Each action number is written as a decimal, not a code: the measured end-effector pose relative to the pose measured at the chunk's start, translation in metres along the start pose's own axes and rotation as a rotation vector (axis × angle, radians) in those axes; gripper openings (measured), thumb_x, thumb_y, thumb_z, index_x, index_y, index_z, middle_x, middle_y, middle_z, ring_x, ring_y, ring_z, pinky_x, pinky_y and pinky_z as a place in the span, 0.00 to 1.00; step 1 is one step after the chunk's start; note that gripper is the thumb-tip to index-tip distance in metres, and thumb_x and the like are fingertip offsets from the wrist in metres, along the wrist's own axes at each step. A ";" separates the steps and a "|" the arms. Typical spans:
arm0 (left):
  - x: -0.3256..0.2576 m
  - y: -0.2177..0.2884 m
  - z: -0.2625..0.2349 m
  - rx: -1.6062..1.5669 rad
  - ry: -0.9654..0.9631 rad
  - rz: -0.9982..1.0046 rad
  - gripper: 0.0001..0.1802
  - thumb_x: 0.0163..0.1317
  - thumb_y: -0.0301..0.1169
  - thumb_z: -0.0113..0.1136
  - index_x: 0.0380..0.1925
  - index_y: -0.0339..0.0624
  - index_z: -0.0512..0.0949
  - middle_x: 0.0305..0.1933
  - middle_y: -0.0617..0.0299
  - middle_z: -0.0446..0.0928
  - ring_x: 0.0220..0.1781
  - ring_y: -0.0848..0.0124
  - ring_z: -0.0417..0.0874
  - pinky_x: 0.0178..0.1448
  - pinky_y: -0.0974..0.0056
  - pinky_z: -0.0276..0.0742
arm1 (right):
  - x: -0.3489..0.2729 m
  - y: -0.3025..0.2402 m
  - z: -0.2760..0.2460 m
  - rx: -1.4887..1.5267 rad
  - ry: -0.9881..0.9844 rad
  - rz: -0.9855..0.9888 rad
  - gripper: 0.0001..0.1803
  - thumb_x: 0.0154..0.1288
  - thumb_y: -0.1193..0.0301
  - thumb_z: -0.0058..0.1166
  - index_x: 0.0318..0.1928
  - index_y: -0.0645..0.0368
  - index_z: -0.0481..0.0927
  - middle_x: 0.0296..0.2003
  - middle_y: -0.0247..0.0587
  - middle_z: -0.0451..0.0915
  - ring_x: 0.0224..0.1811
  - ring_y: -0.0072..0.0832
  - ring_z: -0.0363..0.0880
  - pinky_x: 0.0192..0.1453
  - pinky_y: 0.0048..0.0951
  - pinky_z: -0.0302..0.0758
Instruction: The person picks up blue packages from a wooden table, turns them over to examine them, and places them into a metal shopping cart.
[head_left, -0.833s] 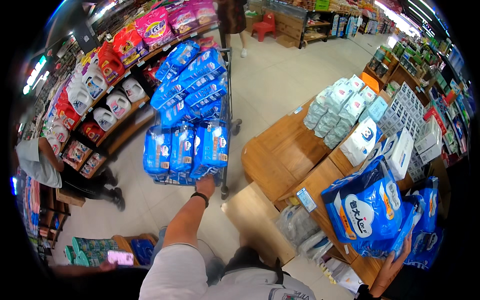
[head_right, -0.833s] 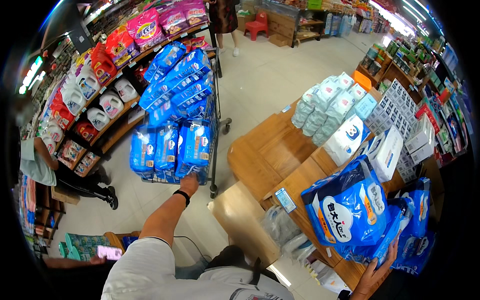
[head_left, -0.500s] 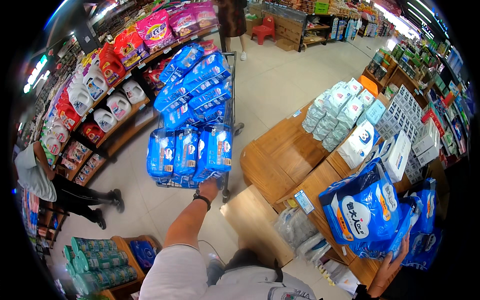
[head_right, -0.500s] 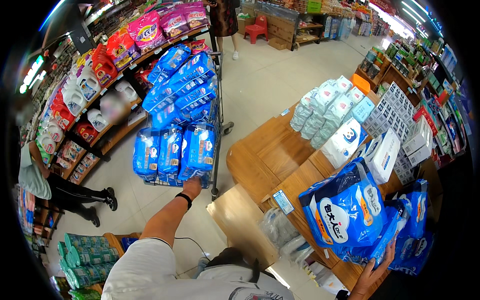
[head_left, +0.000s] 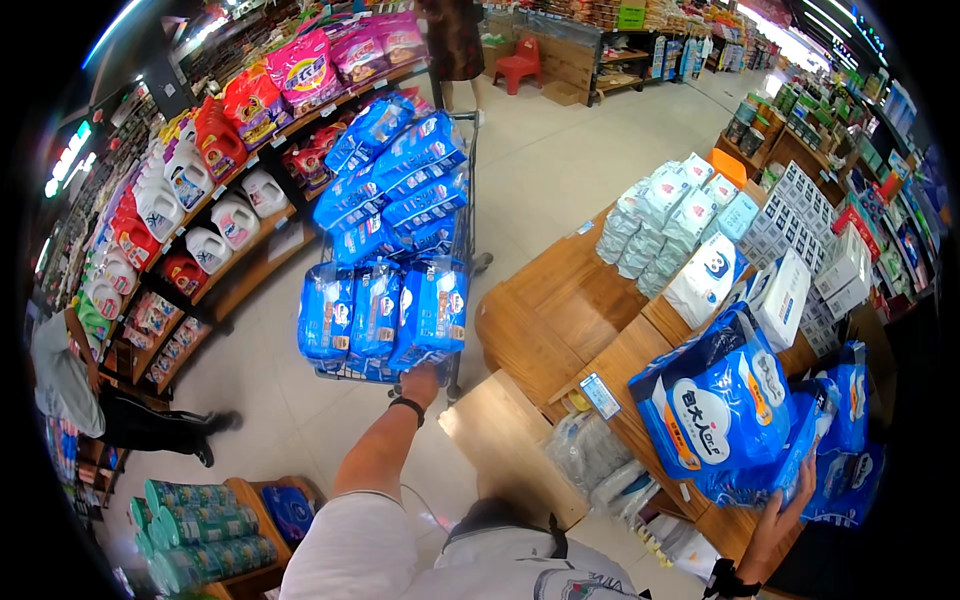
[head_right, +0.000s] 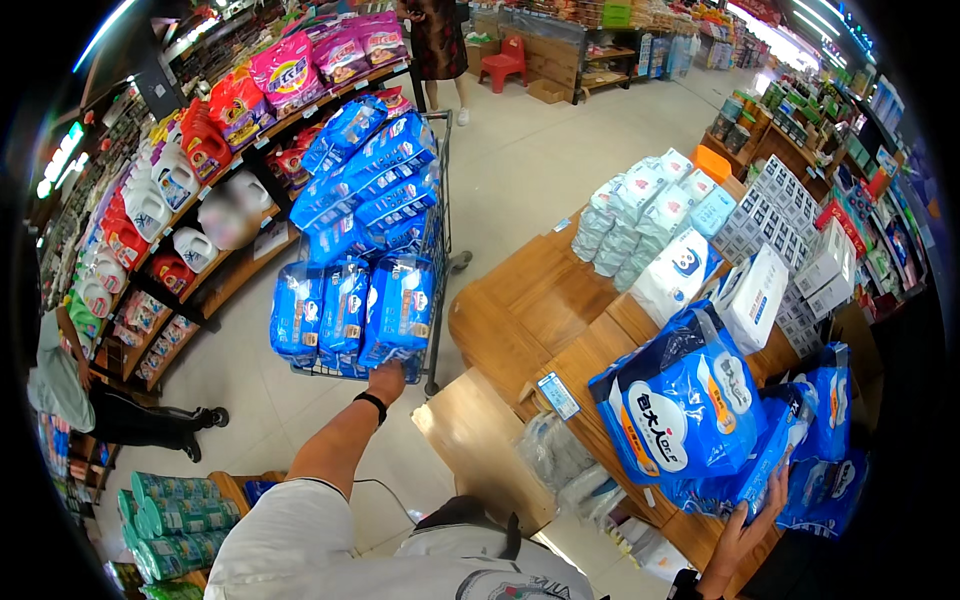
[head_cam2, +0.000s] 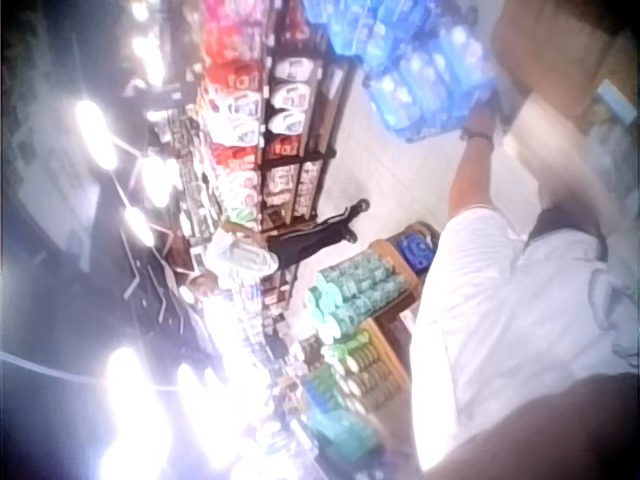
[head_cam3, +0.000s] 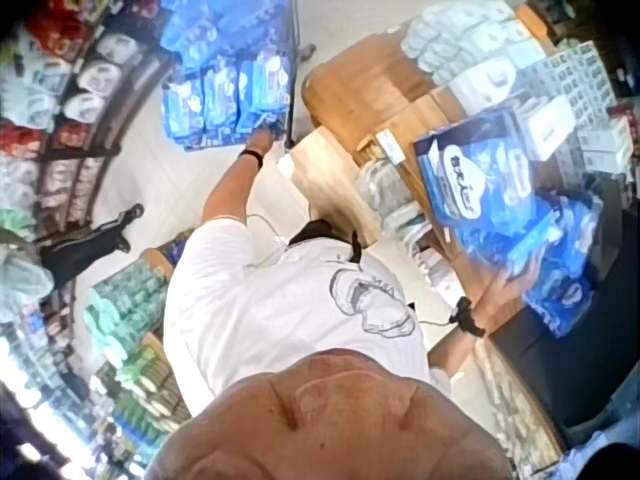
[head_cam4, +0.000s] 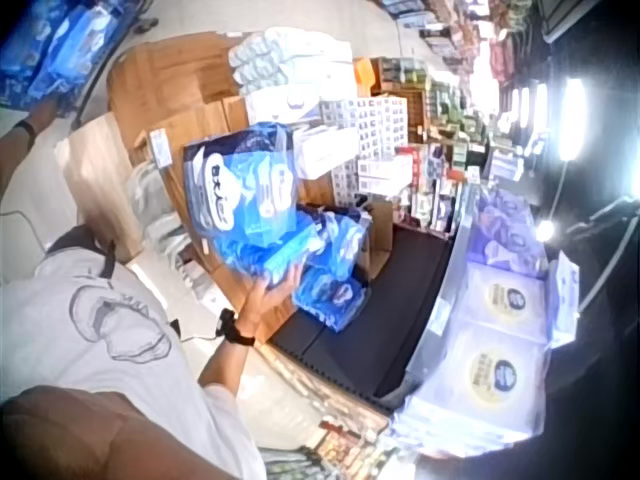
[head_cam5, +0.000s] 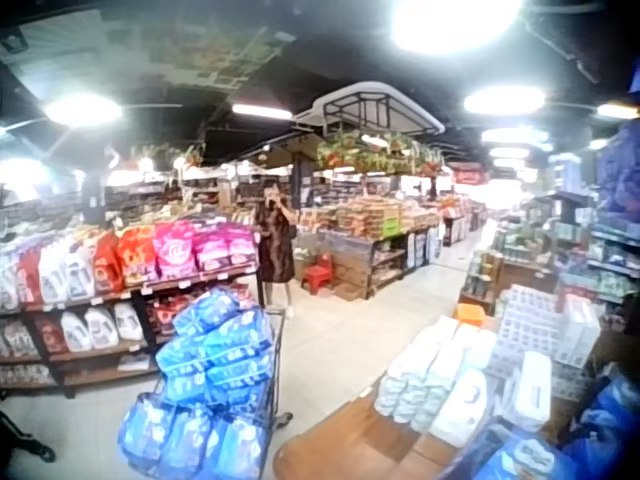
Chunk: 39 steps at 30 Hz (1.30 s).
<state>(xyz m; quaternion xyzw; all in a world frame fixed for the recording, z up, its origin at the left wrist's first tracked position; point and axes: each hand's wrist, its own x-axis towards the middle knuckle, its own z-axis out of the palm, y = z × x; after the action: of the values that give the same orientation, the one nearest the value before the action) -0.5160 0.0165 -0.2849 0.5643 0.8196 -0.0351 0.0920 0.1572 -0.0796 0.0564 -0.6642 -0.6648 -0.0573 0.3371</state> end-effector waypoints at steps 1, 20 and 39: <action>-0.001 0.000 0.001 -0.003 0.006 0.003 0.13 0.65 0.32 0.55 0.48 0.45 0.78 0.48 0.53 0.85 0.52 0.53 0.86 0.55 0.41 0.77 | 0.001 -0.002 0.000 0.007 -0.001 0.010 0.29 0.76 0.58 0.45 0.70 0.59 0.68 0.74 0.53 0.62 0.77 0.48 0.59 0.79 0.49 0.54; -0.017 0.018 -0.015 -0.158 -0.137 -0.042 0.25 0.69 0.44 0.57 0.57 0.36 0.73 0.53 0.39 0.83 0.55 0.43 0.84 0.65 0.39 0.73 | 0.008 -0.015 -0.016 0.149 0.039 0.070 0.28 0.64 0.65 0.55 0.65 0.59 0.74 0.70 0.57 0.67 0.74 0.51 0.64 0.78 0.48 0.58; -0.220 0.253 -0.204 -0.673 -0.520 0.973 0.19 0.72 0.39 0.62 0.52 0.35 0.78 0.46 0.52 0.83 0.47 0.60 0.84 0.53 0.61 0.79 | -0.025 0.043 -0.031 0.364 0.210 0.312 0.18 0.60 0.69 0.65 0.48 0.57 0.76 0.66 0.63 0.71 0.65 0.48 0.73 0.68 0.42 0.69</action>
<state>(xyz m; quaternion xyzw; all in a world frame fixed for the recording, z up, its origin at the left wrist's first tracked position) -0.2268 -0.0617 -0.0313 0.7849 0.3873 0.1339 0.4648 0.2053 -0.1125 0.0512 -0.6776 -0.5150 0.0473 0.5228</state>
